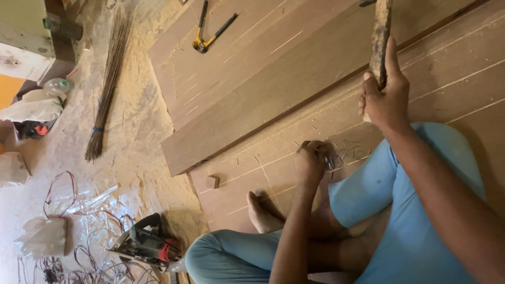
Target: The person sits on the floor and uses a hammer to drive nails into a long wooden plank. They repeatedly pick up nails from a pile on the floor and hammer them into the plank to secure it.
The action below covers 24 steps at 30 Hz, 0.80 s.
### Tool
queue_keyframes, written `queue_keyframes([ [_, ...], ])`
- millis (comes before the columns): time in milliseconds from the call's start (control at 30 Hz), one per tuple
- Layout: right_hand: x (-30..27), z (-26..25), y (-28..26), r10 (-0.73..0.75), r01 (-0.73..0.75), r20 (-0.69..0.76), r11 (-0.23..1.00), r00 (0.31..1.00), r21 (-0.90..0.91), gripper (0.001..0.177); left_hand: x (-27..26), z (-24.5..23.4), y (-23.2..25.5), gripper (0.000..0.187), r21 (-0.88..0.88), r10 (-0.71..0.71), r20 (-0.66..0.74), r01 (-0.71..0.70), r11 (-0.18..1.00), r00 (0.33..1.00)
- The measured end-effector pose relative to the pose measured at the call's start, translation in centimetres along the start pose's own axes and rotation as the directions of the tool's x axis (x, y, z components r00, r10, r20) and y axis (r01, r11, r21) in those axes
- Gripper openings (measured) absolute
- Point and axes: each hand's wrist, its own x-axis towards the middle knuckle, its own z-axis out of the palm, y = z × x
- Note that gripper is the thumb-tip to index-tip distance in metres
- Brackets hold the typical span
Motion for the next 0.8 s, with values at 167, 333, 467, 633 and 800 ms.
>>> queue_keyframes([
  [167,0.1,0.0,0.2,0.02,-0.02,-0.005,1.0,1.0,0.015,0.076,-0.3,1.3,1.3,0.016,0.259,-0.095,-0.048,0.104,0.96,0.994],
  [333,0.2,0.2,0.0,-0.003,0.002,0.001,1.0,1.0,0.015,0.076,-0.4,5.1,-0.4,0.017,0.427,0.024,0.012,-0.027,0.904,1.0],
  [467,-0.1,0.1,-0.2,0.006,-0.006,0.024,1.0,1.0,0.004,0.076,-0.5,5.9,-0.7,0.028,0.452,0.028,0.105,-0.073,0.889,0.994],
  [633,-0.3,-0.1,-0.6,0.01,-0.011,0.016,0.998,1.0,0.068,0.076,0.0,4.2,-0.4,0.015,0.32,-0.096,0.01,0.088,0.943,0.995],
  [800,-0.1,0.0,-0.2,0.01,-0.011,0.008,0.998,1.0,0.056,0.076,-0.3,1.4,-0.8,0.01,0.208,-0.064,-0.203,0.107,0.972,0.977],
])
